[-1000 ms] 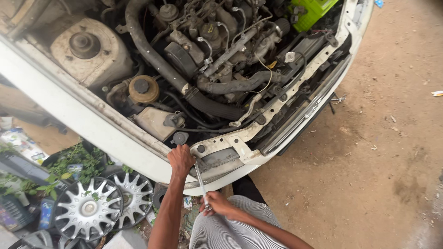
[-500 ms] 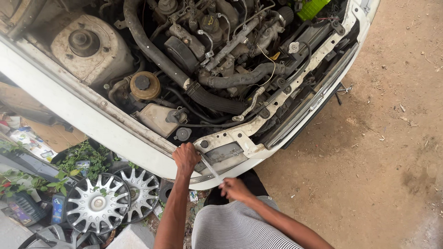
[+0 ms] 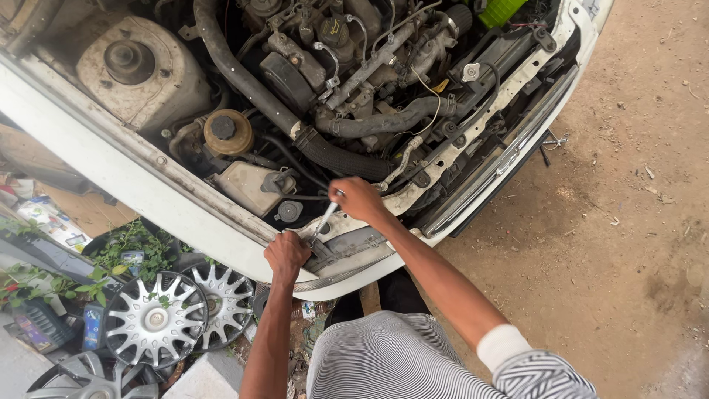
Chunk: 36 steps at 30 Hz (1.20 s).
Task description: The person uses a wrench to loosen bolts on the front frame of a vehicle engine bay.
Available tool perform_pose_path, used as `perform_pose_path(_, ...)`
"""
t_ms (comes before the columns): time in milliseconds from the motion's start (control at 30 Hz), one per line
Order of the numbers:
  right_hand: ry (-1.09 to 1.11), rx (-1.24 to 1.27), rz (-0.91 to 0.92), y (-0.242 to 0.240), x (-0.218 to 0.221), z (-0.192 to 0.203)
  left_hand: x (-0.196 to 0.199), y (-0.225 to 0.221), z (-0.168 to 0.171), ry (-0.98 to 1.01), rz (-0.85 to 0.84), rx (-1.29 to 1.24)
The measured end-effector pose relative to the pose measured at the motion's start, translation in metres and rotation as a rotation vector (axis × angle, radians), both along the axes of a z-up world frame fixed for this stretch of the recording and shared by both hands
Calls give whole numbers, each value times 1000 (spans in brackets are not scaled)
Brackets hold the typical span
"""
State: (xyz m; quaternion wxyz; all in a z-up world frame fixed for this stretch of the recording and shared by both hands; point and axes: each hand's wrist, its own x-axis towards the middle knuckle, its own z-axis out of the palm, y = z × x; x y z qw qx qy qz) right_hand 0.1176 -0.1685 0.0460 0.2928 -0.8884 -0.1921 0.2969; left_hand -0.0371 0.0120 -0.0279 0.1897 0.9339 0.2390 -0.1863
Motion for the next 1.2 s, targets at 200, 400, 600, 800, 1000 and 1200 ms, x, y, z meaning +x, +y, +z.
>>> perform_pose_path(200,-113,6,84,40,20,-2,-5,-7,-5,46,78,-22)
perform_pose_path(400,75,-103,-175,-44,2,-78,1,-15,11,-66,110,-49)
perform_pose_path(600,163,122,-191,-138,-144,-155,14,-19,16,-67,-57,26)
perform_pose_path(800,922,198,-276,-60,-267,-138,10,-14,3,-134,-117,91)
perform_pose_path(1000,1082,382,-271,52,-278,-87,13,-9,4,4,-105,98)
perform_pose_path(1200,859,321,-158,77,-273,-113,15,-15,-23,42,-184,123)
